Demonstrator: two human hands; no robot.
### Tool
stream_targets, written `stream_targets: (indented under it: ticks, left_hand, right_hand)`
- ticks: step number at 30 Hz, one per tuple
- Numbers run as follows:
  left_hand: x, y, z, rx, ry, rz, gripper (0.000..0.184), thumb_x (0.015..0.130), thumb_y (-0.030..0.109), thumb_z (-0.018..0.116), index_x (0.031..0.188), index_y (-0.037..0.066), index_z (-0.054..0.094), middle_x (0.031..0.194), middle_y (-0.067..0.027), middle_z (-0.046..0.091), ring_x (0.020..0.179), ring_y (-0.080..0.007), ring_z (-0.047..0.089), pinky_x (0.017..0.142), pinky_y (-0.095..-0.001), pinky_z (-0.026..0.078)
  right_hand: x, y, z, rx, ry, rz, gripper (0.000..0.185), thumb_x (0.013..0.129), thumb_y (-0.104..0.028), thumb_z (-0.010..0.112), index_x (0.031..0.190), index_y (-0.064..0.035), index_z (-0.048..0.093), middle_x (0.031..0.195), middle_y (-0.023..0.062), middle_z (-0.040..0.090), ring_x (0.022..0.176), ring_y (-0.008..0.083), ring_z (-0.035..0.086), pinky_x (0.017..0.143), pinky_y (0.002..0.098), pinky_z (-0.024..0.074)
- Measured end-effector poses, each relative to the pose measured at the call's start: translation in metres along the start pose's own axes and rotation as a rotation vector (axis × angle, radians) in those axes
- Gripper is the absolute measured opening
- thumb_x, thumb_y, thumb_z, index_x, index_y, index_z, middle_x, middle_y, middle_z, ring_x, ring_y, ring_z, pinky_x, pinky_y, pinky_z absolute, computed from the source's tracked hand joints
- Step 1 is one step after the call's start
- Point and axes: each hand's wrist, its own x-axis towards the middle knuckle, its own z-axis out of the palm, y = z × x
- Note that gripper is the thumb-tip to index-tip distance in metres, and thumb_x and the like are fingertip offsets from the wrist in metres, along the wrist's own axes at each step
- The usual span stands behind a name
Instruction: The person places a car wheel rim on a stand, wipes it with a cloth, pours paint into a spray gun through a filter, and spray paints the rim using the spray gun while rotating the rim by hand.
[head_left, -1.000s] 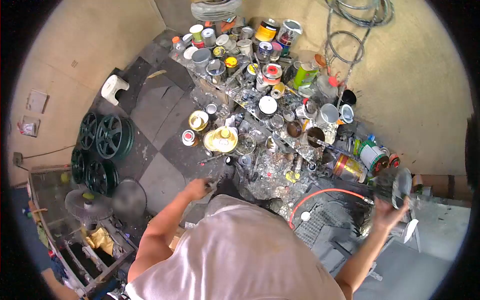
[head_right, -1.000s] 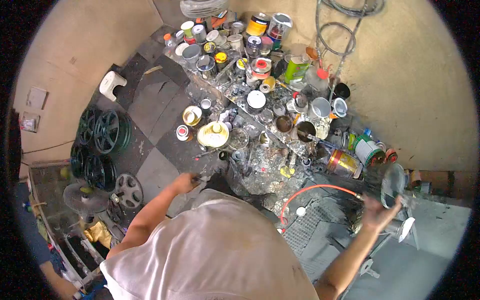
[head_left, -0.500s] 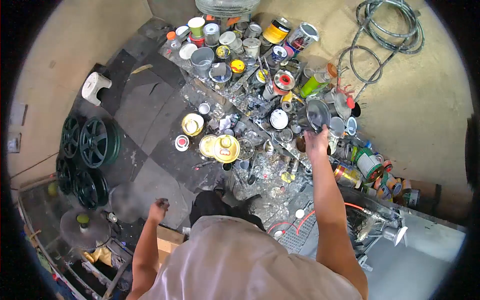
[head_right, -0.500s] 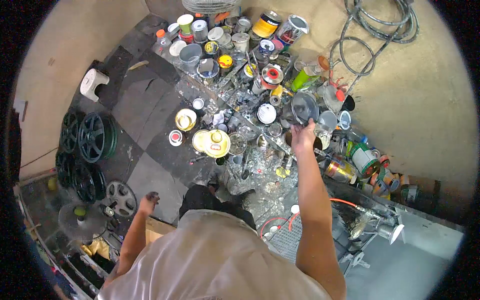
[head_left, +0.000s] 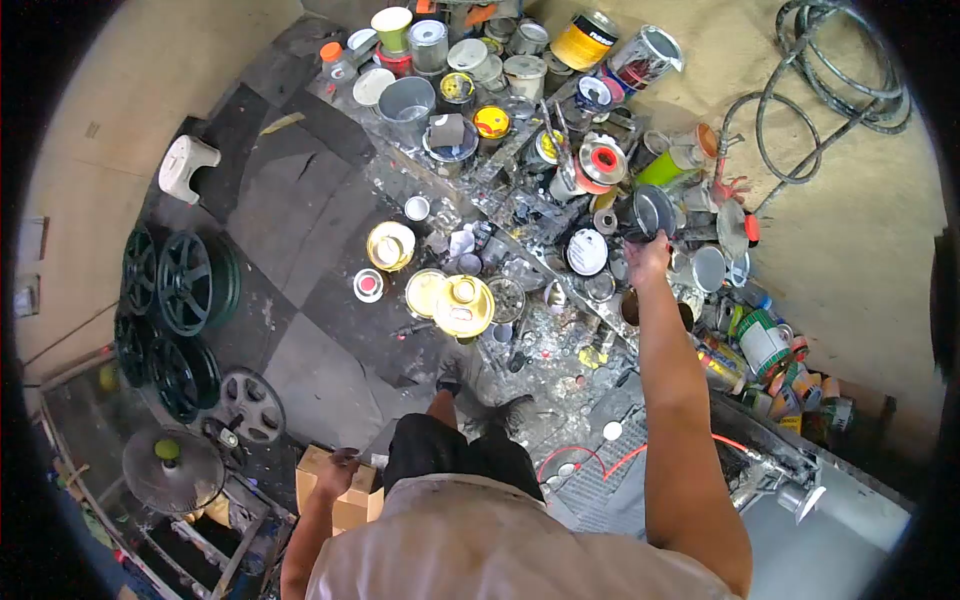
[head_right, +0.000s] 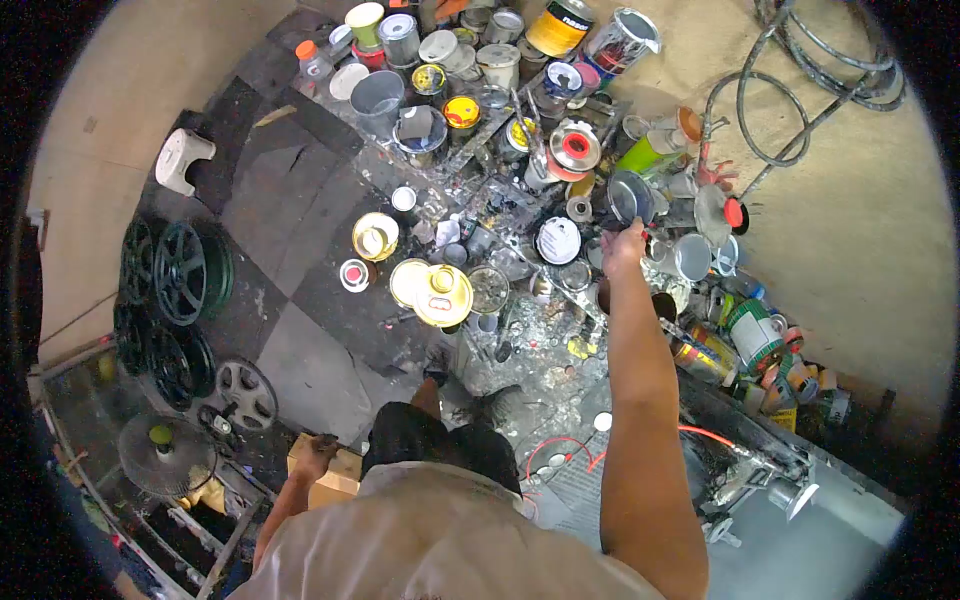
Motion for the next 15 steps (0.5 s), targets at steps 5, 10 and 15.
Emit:
stream_targets:
  ticks: [5, 10, 15]
  left_hand:
    - [0.028, 0.011, 0.002, -0.165, 0.023, 0.069, 0.036, 0.097, 0.03, 0.062, 0.124, 0.006, 0.064, 0.106, -0.0209, 0.072, 0.099, -0.0352, 0.07, 0.086, -0.0417, 0.053]
    - [0.046, 0.058, -0.026, -0.079, 0.004, -0.041, 0.036, 0.097, 0.029, 0.064, 0.126, 0.008, 0.064, 0.105, -0.0208, 0.073, 0.097, -0.0328, 0.071, 0.085, -0.0412, 0.054]
    - [0.054, 0.102, -0.051, 0.066, 0.029, -0.013, 0.04, 0.095, 0.03, 0.066, 0.128, 0.008, 0.063, 0.107, -0.021, 0.073, 0.098, -0.0312, 0.071, 0.085, -0.0397, 0.054]
  right_hand:
    - [0.012, 0.016, 0.001, -0.043, 0.051, 0.041, 0.06, 0.106, -0.056, 0.035, 0.132, -0.0041, 0.05, 0.109, 0.0164, 0.065, 0.086, 0.0303, 0.061, 0.078, 0.0417, 0.0512]
    - [0.006, 0.018, 0.005, 0.016, 0.104, 0.083, 0.056, 0.106, -0.051, 0.043, 0.132, -0.0018, 0.047, 0.105, 0.0175, 0.062, 0.09, 0.0309, 0.06, 0.08, 0.0423, 0.0532]
    - [0.011, 0.016, -0.008, 0.023, 0.07, 0.161, 0.044, 0.106, -0.041, 0.052, 0.125, -0.0014, 0.051, 0.101, 0.0178, 0.064, 0.08, 0.0306, 0.064, 0.074, 0.0417, 0.0561]
